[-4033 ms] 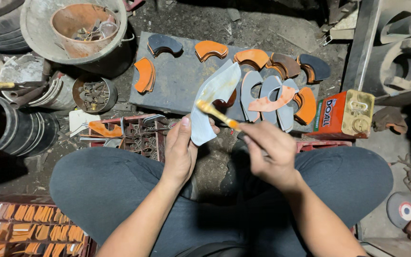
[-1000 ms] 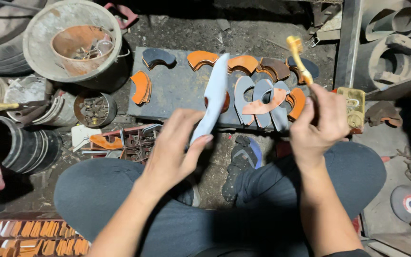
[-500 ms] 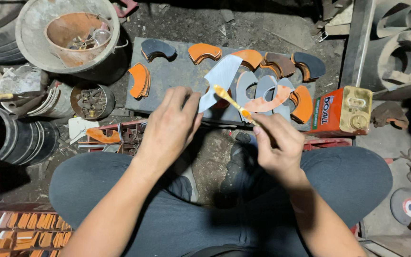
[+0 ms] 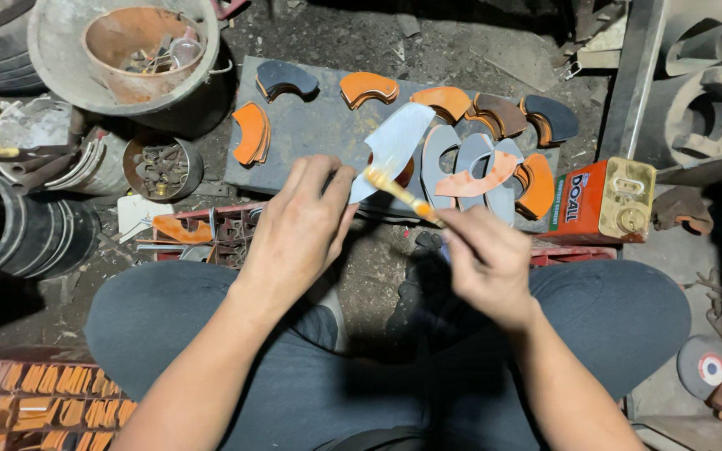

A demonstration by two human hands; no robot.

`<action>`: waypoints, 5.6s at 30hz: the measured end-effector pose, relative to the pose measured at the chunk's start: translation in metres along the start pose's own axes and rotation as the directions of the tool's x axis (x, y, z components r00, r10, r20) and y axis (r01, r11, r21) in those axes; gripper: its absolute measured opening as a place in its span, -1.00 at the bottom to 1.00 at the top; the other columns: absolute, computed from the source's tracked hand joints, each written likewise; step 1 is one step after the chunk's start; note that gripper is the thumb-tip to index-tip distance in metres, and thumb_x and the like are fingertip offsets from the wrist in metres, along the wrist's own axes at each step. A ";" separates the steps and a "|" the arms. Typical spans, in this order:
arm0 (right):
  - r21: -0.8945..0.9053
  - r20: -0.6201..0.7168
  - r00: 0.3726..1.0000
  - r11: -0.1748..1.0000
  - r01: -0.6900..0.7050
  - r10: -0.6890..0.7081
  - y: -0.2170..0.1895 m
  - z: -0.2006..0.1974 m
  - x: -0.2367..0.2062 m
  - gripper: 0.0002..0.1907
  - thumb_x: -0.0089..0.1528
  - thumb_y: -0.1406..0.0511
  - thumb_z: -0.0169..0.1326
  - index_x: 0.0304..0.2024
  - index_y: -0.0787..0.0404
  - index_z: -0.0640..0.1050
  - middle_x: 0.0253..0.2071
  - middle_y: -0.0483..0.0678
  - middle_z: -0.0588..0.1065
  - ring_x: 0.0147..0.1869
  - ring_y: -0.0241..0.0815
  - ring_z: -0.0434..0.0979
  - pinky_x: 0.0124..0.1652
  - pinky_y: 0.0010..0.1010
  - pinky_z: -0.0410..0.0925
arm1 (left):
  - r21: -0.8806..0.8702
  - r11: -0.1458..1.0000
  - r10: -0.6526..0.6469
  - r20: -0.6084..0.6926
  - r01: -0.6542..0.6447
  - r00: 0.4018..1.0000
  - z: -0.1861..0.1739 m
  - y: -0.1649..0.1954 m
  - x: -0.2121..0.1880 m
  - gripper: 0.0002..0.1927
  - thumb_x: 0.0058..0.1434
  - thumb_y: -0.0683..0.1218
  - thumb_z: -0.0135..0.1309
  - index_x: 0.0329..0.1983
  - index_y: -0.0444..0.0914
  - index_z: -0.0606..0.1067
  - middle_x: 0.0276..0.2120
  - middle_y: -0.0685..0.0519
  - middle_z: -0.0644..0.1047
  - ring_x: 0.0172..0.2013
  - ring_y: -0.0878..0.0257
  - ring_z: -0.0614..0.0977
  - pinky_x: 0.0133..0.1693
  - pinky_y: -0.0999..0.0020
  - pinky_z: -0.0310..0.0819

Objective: The person sits on the floor and uses a brush to apply a reddish-brown liquid to curved brake shoe components. They handle several gray and orange parts one at a time, dipping the brush into a small container and coating each piece before setting it aside.

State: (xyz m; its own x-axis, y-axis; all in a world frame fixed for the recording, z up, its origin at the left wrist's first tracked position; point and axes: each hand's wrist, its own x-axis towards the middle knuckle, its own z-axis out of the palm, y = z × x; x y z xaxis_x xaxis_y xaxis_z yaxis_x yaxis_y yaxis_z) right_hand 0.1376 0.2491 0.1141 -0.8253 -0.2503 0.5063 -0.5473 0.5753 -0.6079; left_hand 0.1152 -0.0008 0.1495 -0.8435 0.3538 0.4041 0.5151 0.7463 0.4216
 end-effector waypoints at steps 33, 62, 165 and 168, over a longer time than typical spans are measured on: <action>0.013 0.086 0.996 1.000 0.026 -0.027 -0.007 -0.014 -0.017 -0.77 0.16 0.53 0.15 -0.12 0.38 0.61 -0.44 0.05 0.46 -0.43 -0.11 0.47 -0.36 -0.39 0.33 | -0.115 0.979 -0.165 0.048 0.169 0.985 0.000 0.015 -0.027 -0.62 0.10 -0.18 0.24 -0.01 -0.36 0.50 -0.09 -0.10 0.48 -0.04 -0.06 0.54 -0.08 0.09 0.51; -0.142 -0.034 0.998 0.988 -0.058 0.054 0.007 -0.006 -0.012 -0.77 0.22 0.58 0.11 -0.07 0.38 0.61 -0.40 0.07 0.46 -0.40 -0.07 0.48 -0.33 -0.33 0.35 | -0.113 0.987 -0.102 0.101 0.114 0.990 0.005 0.015 -0.033 -0.64 0.06 -0.19 0.25 -0.05 -0.33 0.54 -0.11 -0.05 0.47 -0.06 0.02 0.54 -0.13 0.16 0.56; -0.012 -0.030 0.996 0.996 -0.090 0.090 0.002 -0.024 -0.009 -0.77 0.22 0.53 0.10 -0.07 0.35 0.60 -0.31 0.08 0.54 -0.30 -0.11 0.58 -0.24 -0.39 0.41 | -0.155 0.985 -0.068 0.043 0.074 0.997 0.005 0.021 -0.030 -0.66 0.07 -0.18 0.28 -0.07 -0.31 0.53 -0.09 -0.05 0.50 -0.07 0.00 0.56 -0.14 0.14 0.54; -0.077 -0.090 0.980 0.979 -0.186 0.179 0.005 -0.022 -0.010 -0.79 0.22 0.54 0.12 -0.09 0.36 0.62 -0.38 0.07 0.53 -0.39 -0.10 0.54 -0.32 -0.38 0.37 | -0.129 0.989 -0.063 0.037 0.067 0.997 0.005 0.021 -0.030 -0.64 0.06 -0.17 0.28 -0.06 -0.32 0.53 -0.08 -0.07 0.49 -0.06 0.00 0.56 -0.17 0.16 0.56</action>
State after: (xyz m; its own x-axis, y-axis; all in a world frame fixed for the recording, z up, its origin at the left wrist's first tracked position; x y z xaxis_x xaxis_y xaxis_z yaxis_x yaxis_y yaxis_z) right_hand 0.1463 0.2715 0.1194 -0.8940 -0.0719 0.4422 -0.3716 0.6704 -0.6423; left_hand 0.1502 0.0076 0.1420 -0.8792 0.3269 0.3467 0.4728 0.6890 0.5493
